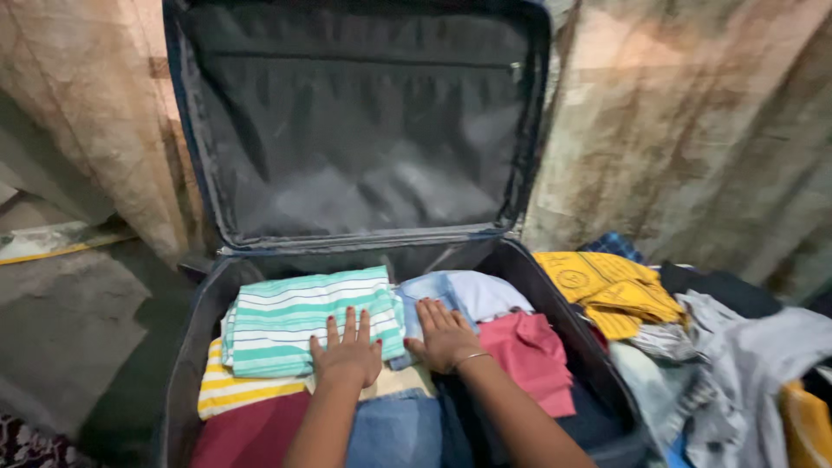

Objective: The person picks up several garments from a pile, smooths them out, folds them into rectangular shapes, and stacks them inside an open suitcase.

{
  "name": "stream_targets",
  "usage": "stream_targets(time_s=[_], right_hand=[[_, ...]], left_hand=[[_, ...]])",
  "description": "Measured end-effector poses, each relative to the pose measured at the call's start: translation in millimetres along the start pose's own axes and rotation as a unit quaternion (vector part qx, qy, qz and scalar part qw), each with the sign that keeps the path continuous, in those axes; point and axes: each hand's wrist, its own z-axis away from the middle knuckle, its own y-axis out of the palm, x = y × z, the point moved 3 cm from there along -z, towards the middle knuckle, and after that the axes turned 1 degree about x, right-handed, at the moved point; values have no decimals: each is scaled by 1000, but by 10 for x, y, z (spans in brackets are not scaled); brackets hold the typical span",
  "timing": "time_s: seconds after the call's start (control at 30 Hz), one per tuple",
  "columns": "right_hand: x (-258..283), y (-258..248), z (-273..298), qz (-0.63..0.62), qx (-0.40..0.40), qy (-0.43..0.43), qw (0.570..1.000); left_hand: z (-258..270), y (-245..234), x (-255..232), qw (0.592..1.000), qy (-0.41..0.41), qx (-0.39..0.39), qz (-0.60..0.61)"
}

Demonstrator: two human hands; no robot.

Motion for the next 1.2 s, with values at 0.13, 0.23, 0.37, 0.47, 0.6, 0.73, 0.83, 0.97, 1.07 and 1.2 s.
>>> stream_targets(time_s=[0.13,0.23,0.37,0.47,0.6,0.73,0.83,0.97,1.07,1.2], right_hand=[[-128,33,252,17,22,-17,999],[-319,14,334,-59,7,-42,997],[-688,-266,468,-319,-113,-76,938],[-1028,-740,914,-366,-218,-75,902],[-1599,-1305,1633,-501,-202,36,841],[-2434,-1254,2180,-464,-210,109,854],[-3072,-770,2297,-383,-120,124,907],[-3345,45,2350,-381,-37,-21,924],[-3157,435,2371,-235,-55,-38,970],[-3143,485,2332,-163,-71,-12,984]], left_hand=[[129,153,-133,997,-13,9,80],[193,194,-400,983,-10,-51,174],[432,124,-1061,912,18,-234,335],[684,96,-1620,867,55,-316,381],[1032,52,-2448,801,154,-411,407],[1419,260,-3157,834,183,-348,386],[1514,465,-3515,872,270,-286,291],[1529,647,-3615,880,263,-384,89],[1558,737,-3555,870,281,-399,65],[1685,723,-3518,868,307,-387,48]])
